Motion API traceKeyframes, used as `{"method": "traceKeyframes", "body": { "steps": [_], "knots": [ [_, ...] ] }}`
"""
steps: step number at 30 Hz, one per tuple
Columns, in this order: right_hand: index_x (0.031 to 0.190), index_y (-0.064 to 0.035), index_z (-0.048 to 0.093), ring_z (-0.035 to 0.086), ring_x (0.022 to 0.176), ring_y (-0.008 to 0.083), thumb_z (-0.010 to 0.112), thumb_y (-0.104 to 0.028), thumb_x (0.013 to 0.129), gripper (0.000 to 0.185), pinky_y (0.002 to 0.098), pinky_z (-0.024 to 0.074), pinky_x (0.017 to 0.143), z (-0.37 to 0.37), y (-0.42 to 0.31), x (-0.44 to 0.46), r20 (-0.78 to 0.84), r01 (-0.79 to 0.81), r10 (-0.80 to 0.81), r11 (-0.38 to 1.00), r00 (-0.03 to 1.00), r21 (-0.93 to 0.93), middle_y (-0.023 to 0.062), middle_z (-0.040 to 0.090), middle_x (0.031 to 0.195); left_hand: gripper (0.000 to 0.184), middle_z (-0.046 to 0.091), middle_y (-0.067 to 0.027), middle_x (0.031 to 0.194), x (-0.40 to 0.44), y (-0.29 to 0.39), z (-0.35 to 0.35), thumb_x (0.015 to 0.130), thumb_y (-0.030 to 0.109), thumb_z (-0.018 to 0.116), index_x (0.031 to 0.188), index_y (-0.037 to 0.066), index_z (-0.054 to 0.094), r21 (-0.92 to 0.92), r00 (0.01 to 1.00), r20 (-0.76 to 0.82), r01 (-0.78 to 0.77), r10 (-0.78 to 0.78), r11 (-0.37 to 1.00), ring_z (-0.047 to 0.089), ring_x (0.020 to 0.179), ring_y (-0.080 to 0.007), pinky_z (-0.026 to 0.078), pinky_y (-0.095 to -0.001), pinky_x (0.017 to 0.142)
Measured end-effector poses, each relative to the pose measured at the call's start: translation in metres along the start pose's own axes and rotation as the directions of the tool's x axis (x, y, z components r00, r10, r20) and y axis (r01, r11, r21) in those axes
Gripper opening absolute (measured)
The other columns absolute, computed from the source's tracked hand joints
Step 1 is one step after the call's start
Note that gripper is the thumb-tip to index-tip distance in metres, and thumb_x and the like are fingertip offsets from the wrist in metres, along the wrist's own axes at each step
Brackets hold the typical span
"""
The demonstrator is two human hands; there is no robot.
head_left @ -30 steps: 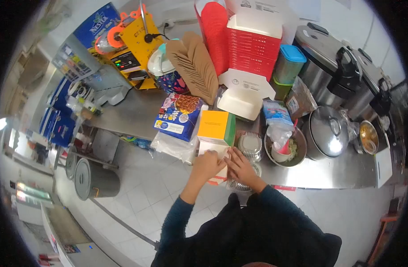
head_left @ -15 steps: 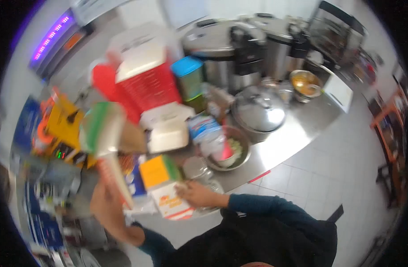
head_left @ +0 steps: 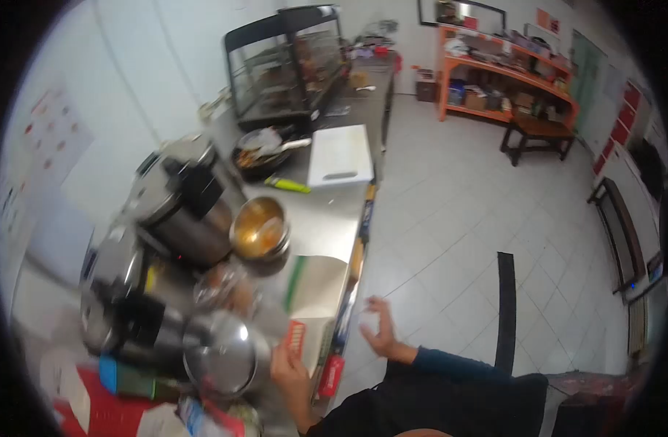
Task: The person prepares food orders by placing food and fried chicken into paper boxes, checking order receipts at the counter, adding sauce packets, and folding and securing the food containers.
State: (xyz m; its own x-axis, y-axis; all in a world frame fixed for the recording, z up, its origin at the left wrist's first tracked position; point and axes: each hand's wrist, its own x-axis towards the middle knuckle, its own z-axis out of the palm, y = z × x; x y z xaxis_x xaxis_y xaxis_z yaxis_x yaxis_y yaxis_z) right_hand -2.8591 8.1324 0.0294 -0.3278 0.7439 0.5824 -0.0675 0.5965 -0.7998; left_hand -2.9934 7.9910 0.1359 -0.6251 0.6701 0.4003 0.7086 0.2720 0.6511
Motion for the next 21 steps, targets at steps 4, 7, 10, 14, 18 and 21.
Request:
{"method": "traceKeyframes", "body": {
  "steps": [4,7,10,14,18,21],
  "knots": [
    [0.101,-0.0031,0.050,0.049,0.099,0.0306,0.061,-0.008,0.070,0.033,0.0377,0.0387,0.085,-0.088,0.056,0.132,0.037,-0.025,0.034,0.976,0.999,-0.215,0.0159,0.050,0.105,0.023,0.058,-0.0189,0.085,0.099,0.038,0.094,0.084,0.010,0.047,0.103,0.005,0.059,-0.150,0.876,0.463,-0.074,0.136,0.986,0.055,0.078,-0.0363,0.043,-0.0402,0.069],
    [0.093,-0.0028,0.055,0.056,0.085,0.0259,0.057,-0.003,0.072,0.022,0.0324,0.0451,0.074,-0.135,0.117,0.178,0.095,-0.116,0.134,0.979,0.986,-0.169,0.0123,0.056,0.094,0.023,0.059,-0.0200,0.086,0.148,0.069,0.143,0.083,0.015,0.050,0.101,0.003,0.059,-0.234,0.792,0.580,-0.063,0.191,0.970,0.057,0.077,-0.0355,0.045,-0.0365,0.069],
    [0.089,-0.0036,0.058,0.057,0.070,0.0168,0.053,-0.001,0.076,0.015,0.0256,0.0445,0.057,-0.136,0.190,0.260,0.106,-0.101,0.122,0.979,0.987,-0.179,0.0081,0.059,0.085,0.027,0.059,-0.0193,0.094,0.235,0.071,0.191,0.084,0.016,0.051,0.106,0.003,0.057,-0.294,0.802,0.575,0.016,0.164,0.956,0.058,0.086,-0.0337,0.045,-0.0356,0.075],
    [0.088,-0.0021,0.059,0.059,0.069,0.0187,0.052,0.000,0.076,0.014,0.0272,0.0471,0.055,-0.129,0.290,0.382,0.084,-0.199,0.219,0.960,0.972,-0.197,0.0106,0.060,0.088,0.028,0.057,-0.0175,0.105,0.375,0.039,0.276,0.083,0.017,0.053,0.106,0.002,0.056,-0.304,0.960,0.155,-0.177,0.232,0.936,0.054,0.098,-0.0315,0.041,-0.0371,0.086],
    [0.089,-0.0017,0.059,0.060,0.068,0.0174,0.053,-0.002,0.078,0.013,0.0260,0.0501,0.052,-0.131,0.406,0.492,-0.003,-0.262,0.265,0.953,0.964,-0.155,0.0106,0.057,0.090,0.025,0.053,-0.0127,0.113,0.558,-0.049,0.368,0.081,0.021,0.054,0.103,0.009,0.058,0.066,0.985,-0.169,-0.024,0.035,0.998,0.049,0.105,-0.0288,0.038,-0.0408,0.087],
    [0.092,-0.0026,0.058,0.060,0.066,0.0170,0.054,-0.003,0.078,0.014,0.0264,0.0529,0.048,-0.135,0.457,0.559,-0.071,-0.415,0.413,0.909,0.908,-0.024,0.0102,0.053,0.094,0.029,0.045,-0.0109,0.124,0.662,-0.062,0.415,0.078,0.031,0.058,0.106,0.022,0.058,0.354,0.921,-0.293,0.355,-0.258,0.865,0.043,0.110,-0.0348,0.037,-0.0473,0.086]
  ]
}}
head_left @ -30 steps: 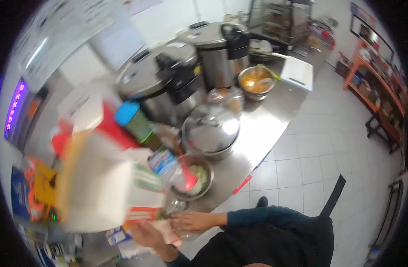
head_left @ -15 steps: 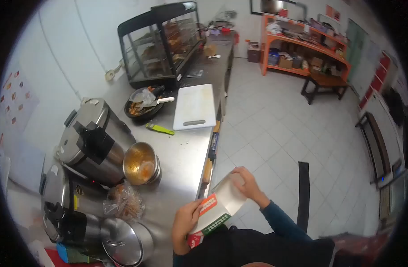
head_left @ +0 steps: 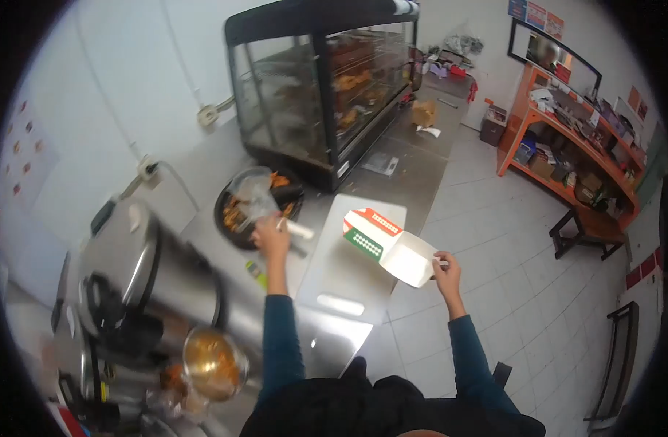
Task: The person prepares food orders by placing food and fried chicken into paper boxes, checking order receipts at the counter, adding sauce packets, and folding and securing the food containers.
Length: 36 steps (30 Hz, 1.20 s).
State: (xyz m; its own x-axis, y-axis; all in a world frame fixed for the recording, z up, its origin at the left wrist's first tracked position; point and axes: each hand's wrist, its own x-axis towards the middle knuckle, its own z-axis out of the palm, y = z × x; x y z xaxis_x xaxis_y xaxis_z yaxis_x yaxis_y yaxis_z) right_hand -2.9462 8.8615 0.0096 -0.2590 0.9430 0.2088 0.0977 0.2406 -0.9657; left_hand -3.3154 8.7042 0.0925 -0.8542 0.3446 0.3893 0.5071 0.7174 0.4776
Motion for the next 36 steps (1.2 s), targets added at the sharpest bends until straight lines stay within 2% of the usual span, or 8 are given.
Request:
{"method": "traceKeyframes", "body": {
  "steps": [3,6,8,10,14,20,24,36],
  "knots": [
    [0.095,-0.0027,0.057,0.061,0.064,0.0174,0.056,-0.004,0.078,0.018,0.0258,0.0535,0.044,0.012,0.026,0.085,-0.013,0.011,-0.010,0.998,1.000,0.055,0.0107,0.050,0.094,0.042,0.046,-0.0153,0.119,0.075,0.011,0.060,0.077,0.045,0.055,0.117,0.030,0.052,0.334,0.999,0.028,0.028,-0.040,0.942,0.042,0.108,-0.0380,0.038,-0.0491,0.085],
    [0.136,-0.0058,0.019,0.051,0.106,0.0257,0.059,-0.012,0.081,0.068,0.0370,0.0460,0.088,0.020,0.046,0.161,0.358,-0.080,-0.007,0.970,0.934,0.228,0.0185,0.027,0.135,0.053,0.050,-0.0189,0.114,0.118,0.011,0.097,0.073,0.044,0.059,0.116,0.012,0.053,0.548,0.980,0.054,0.131,-0.191,0.827,0.048,0.104,-0.0387,0.041,-0.0500,0.082],
    [0.138,-0.0062,0.006,0.021,0.128,0.0293,0.064,-0.021,0.080,0.083,0.0423,0.0356,0.098,0.029,0.070,0.204,0.436,-0.105,-0.001,0.970,0.900,0.218,0.0189,0.009,0.141,0.049,0.053,-0.0169,0.108,0.136,-0.013,0.123,0.080,0.041,0.052,0.114,0.005,0.050,0.518,0.956,-0.075,0.281,-0.285,0.808,0.049,0.100,-0.0369,0.038,-0.0526,0.080],
    [0.138,-0.0070,0.010,0.029,0.121,0.0317,0.064,-0.024,0.079,0.081,0.0389,0.0396,0.093,0.015,0.072,0.229,0.476,-0.138,0.091,0.988,0.875,0.065,0.0218,0.017,0.136,0.044,0.056,-0.0127,0.106,0.122,0.032,0.102,0.082,0.037,0.049,0.112,0.005,0.053,0.400,0.846,-0.334,0.526,-0.415,0.750,0.050,0.099,-0.0328,0.040,-0.0470,0.080],
    [0.121,-0.0038,0.043,0.051,0.100,0.0189,0.058,-0.016,0.083,0.043,0.0289,0.0481,0.074,-0.045,0.076,0.267,0.437,0.066,-0.138,0.982,0.889,0.176,0.0131,0.040,0.124,0.023,0.062,-0.0076,0.097,0.042,0.156,0.076,0.080,0.014,0.053,0.099,0.005,0.062,0.280,0.714,-0.649,-0.096,0.262,0.955,0.055,0.091,-0.0277,0.040,-0.0396,0.078],
    [0.103,0.0005,0.057,0.055,0.098,0.0187,0.049,-0.006,0.086,0.019,0.0286,0.0466,0.078,-0.114,0.047,0.363,0.597,0.135,-0.376,0.903,0.709,0.408,0.0130,0.054,0.111,0.020,0.062,-0.0094,0.093,-0.053,0.407,0.222,0.073,0.003,0.049,0.088,0.004,0.061,-0.072,0.837,-0.318,-0.490,0.446,0.868,0.053,0.091,-0.0268,0.038,-0.0368,0.080],
    [0.103,0.0011,0.055,0.054,0.097,0.0307,0.053,-0.003,0.081,0.023,0.0326,0.0445,0.083,-0.155,0.118,0.470,0.455,0.352,-0.422,0.906,0.784,0.234,0.0169,0.053,0.108,0.022,0.060,-0.0111,0.091,-0.073,0.585,0.331,0.069,0.001,0.046,0.087,0.003,0.058,-0.552,0.886,0.139,-0.302,0.442,0.778,0.052,0.085,-0.0297,0.037,-0.0381,0.077],
    [0.100,0.0045,0.053,0.052,0.098,0.0328,0.054,0.004,0.071,0.029,0.0382,0.0423,0.088,-0.422,0.248,0.799,0.080,0.510,-0.534,0.738,0.842,-0.441,0.0178,0.054,0.100,0.034,0.059,-0.0101,0.100,-0.026,0.988,0.617,0.070,-0.002,0.045,0.100,0.007,0.056,-0.725,0.111,0.326,-0.608,0.939,0.324,0.049,0.090,-0.0328,0.033,-0.0404,0.082]
  ]
}}
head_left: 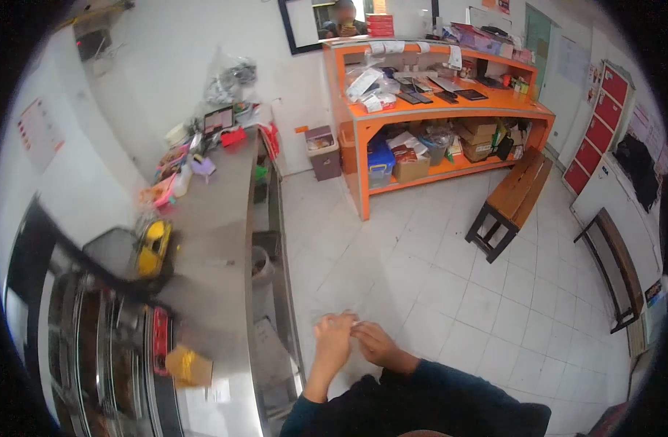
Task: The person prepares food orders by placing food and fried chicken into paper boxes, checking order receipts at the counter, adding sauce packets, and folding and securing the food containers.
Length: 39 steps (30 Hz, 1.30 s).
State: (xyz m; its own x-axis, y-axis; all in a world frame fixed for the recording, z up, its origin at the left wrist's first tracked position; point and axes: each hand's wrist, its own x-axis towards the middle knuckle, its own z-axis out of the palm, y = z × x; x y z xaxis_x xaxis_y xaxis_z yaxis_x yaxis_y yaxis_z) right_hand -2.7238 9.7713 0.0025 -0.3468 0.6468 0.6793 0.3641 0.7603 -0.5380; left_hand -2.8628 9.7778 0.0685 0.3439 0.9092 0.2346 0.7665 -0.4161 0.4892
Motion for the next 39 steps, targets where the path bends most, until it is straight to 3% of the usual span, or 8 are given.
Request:
{"method": "traceKeyframes", "body": {
  "steps": [6,7,8,13,18,23,33,39],
  "knots": [
    [0.110,-0.0022,0.052,0.048,0.107,0.0321,0.050,-0.003,0.076,0.034,0.0413,0.0392,0.091,-0.035,0.181,0.023,0.165,-0.592,0.599,0.800,0.783,-0.094,0.0154,0.053,0.108,0.030,0.055,-0.0106,0.110,0.201,-0.003,0.094,0.076,0.002,0.043,0.102,0.008,0.055,-0.273,0.940,0.250,-0.162,0.232,0.948,0.049,0.092,-0.0316,0.037,-0.0386,0.080],
    [0.121,-0.0058,0.045,0.046,0.111,0.0298,0.047,-0.012,0.083,0.039,0.0428,0.0345,0.095,-0.039,0.216,0.043,0.460,-0.127,0.598,0.689,0.657,-0.714,0.0132,0.049,0.119,0.028,0.055,-0.0105,0.112,0.233,0.003,0.106,0.077,0.003,0.042,0.102,0.008,0.055,-0.307,0.920,0.322,-0.121,0.223,0.944,0.049,0.093,-0.0313,0.038,-0.0388,0.079],
    [0.122,-0.0058,0.044,0.046,0.111,0.0296,0.046,-0.013,0.083,0.039,0.0426,0.0342,0.096,-0.047,0.249,0.054,0.523,-0.010,0.577,0.678,0.627,-0.735,0.0132,0.048,0.120,0.027,0.053,-0.0103,0.114,0.265,0.001,0.124,0.078,0.004,0.043,0.102,0.007,0.055,-0.215,0.897,0.326,-0.237,0.298,0.947,0.049,0.095,-0.0311,0.038,-0.0389,0.080],
    [0.126,-0.0058,0.038,0.043,0.114,0.0285,0.045,-0.021,0.085,0.045,0.0417,0.0326,0.097,-0.097,0.407,0.130,0.295,-0.431,0.478,0.877,0.827,-0.212,0.0135,0.043,0.125,0.026,0.046,-0.0086,0.123,0.425,-0.018,0.159,0.076,0.009,0.051,0.101,0.006,0.052,0.013,0.809,0.281,-0.541,0.516,0.841,0.044,0.106,-0.0300,0.039,-0.0391,0.083],
    [0.131,-0.0057,0.032,0.040,0.117,0.0274,0.044,-0.029,0.087,0.051,0.0408,0.0310,0.099,-0.126,0.556,0.220,0.118,-0.562,0.569,0.719,0.814,0.410,0.0138,0.038,0.130,0.031,0.050,-0.0121,0.116,0.566,-0.046,0.176,0.069,0.004,0.057,0.100,0.004,0.053,-0.180,0.823,-0.072,-0.567,0.564,0.804,0.047,0.103,-0.0305,0.039,-0.0403,0.085],
    [0.135,-0.0053,0.022,0.039,0.117,0.0352,0.038,-0.036,0.089,0.058,0.0422,0.0321,0.098,-0.155,0.667,0.306,0.046,-0.098,0.743,0.027,0.668,0.995,0.0168,0.040,0.126,0.029,0.055,-0.0148,0.099,0.711,-0.091,0.218,0.071,0.011,0.064,0.097,0.002,0.056,-0.223,0.893,-0.281,-0.417,0.352,0.881,0.053,0.090,-0.0300,0.044,-0.0374,0.076],
    [0.137,-0.0105,0.018,0.031,0.122,0.0388,0.034,-0.054,0.086,0.069,0.0490,0.0268,0.101,-0.252,0.799,0.466,-0.385,-0.051,0.780,0.468,0.492,0.882,0.0209,0.026,0.136,0.029,0.057,-0.0117,0.090,0.982,-0.114,0.263,0.072,0.008,0.060,0.101,0.005,0.058,-0.509,0.812,-0.179,-0.560,0.556,0.654,0.056,0.082,-0.0290,0.045,-0.0371,0.073],
    [0.136,-0.0286,0.024,0.024,0.126,0.0398,0.027,-0.070,0.079,0.071,0.0703,0.0186,0.091,-0.343,0.889,0.492,-0.319,0.515,0.880,0.102,0.353,0.851,0.0105,0.020,0.142,0.029,0.057,-0.0114,0.090,1.066,-0.070,0.302,0.073,0.004,0.056,0.101,0.006,0.058,-0.645,0.670,0.052,-0.544,0.741,0.536,0.056,0.081,-0.0272,0.045,-0.0364,0.070]
  ]
}}
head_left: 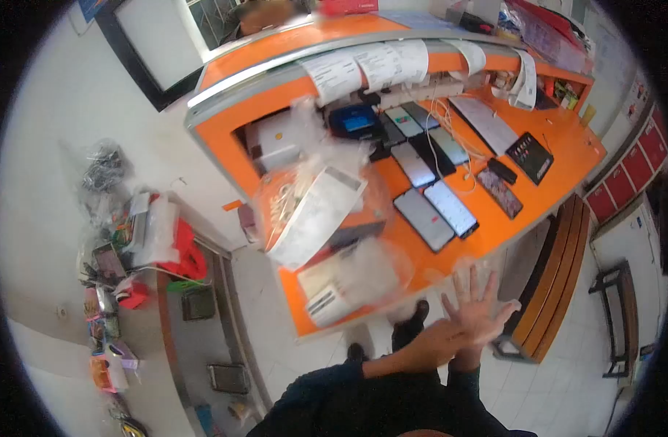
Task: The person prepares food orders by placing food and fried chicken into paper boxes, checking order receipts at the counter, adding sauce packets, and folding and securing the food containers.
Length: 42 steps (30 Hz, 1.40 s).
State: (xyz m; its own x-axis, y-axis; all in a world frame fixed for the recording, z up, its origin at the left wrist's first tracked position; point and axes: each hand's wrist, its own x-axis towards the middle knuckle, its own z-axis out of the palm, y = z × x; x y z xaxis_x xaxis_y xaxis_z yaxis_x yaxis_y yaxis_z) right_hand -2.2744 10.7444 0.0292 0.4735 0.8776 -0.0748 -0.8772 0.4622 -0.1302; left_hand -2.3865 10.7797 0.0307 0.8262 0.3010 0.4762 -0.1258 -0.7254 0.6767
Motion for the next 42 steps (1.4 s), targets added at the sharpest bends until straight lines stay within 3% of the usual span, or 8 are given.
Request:
{"method": "traceKeyframes", "body": {
  "steps": [8,11,17,22,25,35,36,42],
  "knots": [
    [0.137,-0.0149,0.023,0.010,0.132,0.0336,0.021,-0.069,0.081,0.077,0.0565,0.0145,0.104,0.044,-0.075,0.196,0.237,-0.136,0.188,0.966,0.953,-0.220,0.0127,0.013,0.143,0.029,0.057,-0.0101,0.097,0.141,-0.067,-0.003,0.075,0.003,0.055,0.104,0.006,0.057,-0.076,0.986,0.110,0.135,-0.127,0.988,0.054,0.090,-0.0265,0.043,-0.0366,0.076],
    [0.135,-0.0076,0.025,0.013,0.132,0.0273,0.019,-0.061,0.086,0.073,0.0464,0.0151,0.108,0.038,-0.090,0.276,0.625,-0.507,0.197,0.780,0.755,0.367,0.0152,0.015,0.142,0.039,0.056,-0.0112,0.106,0.167,-0.084,-0.029,0.078,0.004,0.055,0.116,0.008,0.052,0.038,0.937,0.026,0.348,-0.349,0.937,0.052,0.096,-0.0262,0.042,-0.0355,0.081],
    [0.105,-0.0103,0.046,0.047,0.100,0.0069,0.055,-0.014,0.083,0.024,0.0282,0.0354,0.088,0.060,-0.112,0.348,0.188,-0.146,0.268,0.859,0.945,-0.490,-0.0037,0.048,0.114,0.052,0.058,-0.0069,0.109,0.197,-0.020,-0.146,0.078,0.021,0.061,0.125,0.008,0.043,0.029,0.650,-0.253,0.746,-0.717,0.666,0.053,0.099,-0.0249,0.038,-0.0370,0.086],
    [0.108,-0.0088,0.048,0.053,0.094,0.0058,0.052,-0.015,0.085,0.024,0.0254,0.0389,0.084,0.033,-0.120,0.369,0.234,0.105,0.158,0.573,0.959,-0.813,-0.0008,0.057,0.100,0.041,0.055,-0.0122,0.106,0.298,-0.038,-0.236,0.078,0.022,0.059,0.115,0.004,0.052,0.649,0.893,-0.258,0.443,-0.369,0.618,0.052,0.091,-0.0279,0.036,-0.0354,0.083],
    [0.103,-0.0075,0.051,0.055,0.092,0.0092,0.056,-0.016,0.082,0.024,0.0258,0.0411,0.077,0.046,-0.124,0.372,0.477,0.473,0.058,-0.272,0.877,-0.838,0.0008,0.057,0.100,0.043,0.049,-0.0160,0.105,0.375,-0.102,-0.237,0.079,0.025,0.058,0.114,0.002,0.051,0.810,0.957,-0.264,0.289,-0.122,0.510,0.046,0.093,-0.0301,0.038,-0.0383,0.079],
    [0.099,-0.0009,0.055,0.055,0.083,0.0141,0.062,-0.011,0.076,0.026,0.0295,0.0425,0.068,0.007,-0.137,0.392,-0.044,0.034,-0.128,0.551,0.991,-0.834,0.0063,0.059,0.090,0.022,0.050,-0.0127,0.110,0.409,-0.178,-0.214,0.072,0.003,0.059,0.093,0.003,0.053,0.880,0.970,-0.245,0.220,0.004,0.422,0.047,0.102,-0.0339,0.041,-0.0407,0.085],
    [0.100,0.0015,0.053,0.054,0.079,0.0100,0.058,-0.007,0.078,0.024,0.0218,0.0434,0.061,0.011,-0.147,0.400,0.249,0.235,-0.022,-0.260,0.968,-0.936,0.0079,0.058,0.091,0.021,0.050,-0.0121,0.111,0.407,-0.177,-0.216,0.071,0.002,0.059,0.090,0.003,0.052,0.885,0.975,-0.223,0.201,0.003,0.420,0.047,0.103,-0.0339,0.041,-0.0406,0.085],
    [0.094,-0.0007,0.056,0.054,0.082,0.0146,0.050,-0.019,0.084,0.022,0.0258,0.0434,0.068,0.006,-0.128,0.403,0.393,0.364,-0.089,-0.232,0.915,-0.902,0.0077,0.057,0.092,0.031,0.049,-0.0145,0.115,0.408,-0.182,-0.221,0.069,0.003,0.056,0.100,0.001,0.051,0.863,0.972,-0.234,0.202,0.013,0.462,0.047,0.103,-0.0339,0.039,-0.0420,0.086]
  ]
}}
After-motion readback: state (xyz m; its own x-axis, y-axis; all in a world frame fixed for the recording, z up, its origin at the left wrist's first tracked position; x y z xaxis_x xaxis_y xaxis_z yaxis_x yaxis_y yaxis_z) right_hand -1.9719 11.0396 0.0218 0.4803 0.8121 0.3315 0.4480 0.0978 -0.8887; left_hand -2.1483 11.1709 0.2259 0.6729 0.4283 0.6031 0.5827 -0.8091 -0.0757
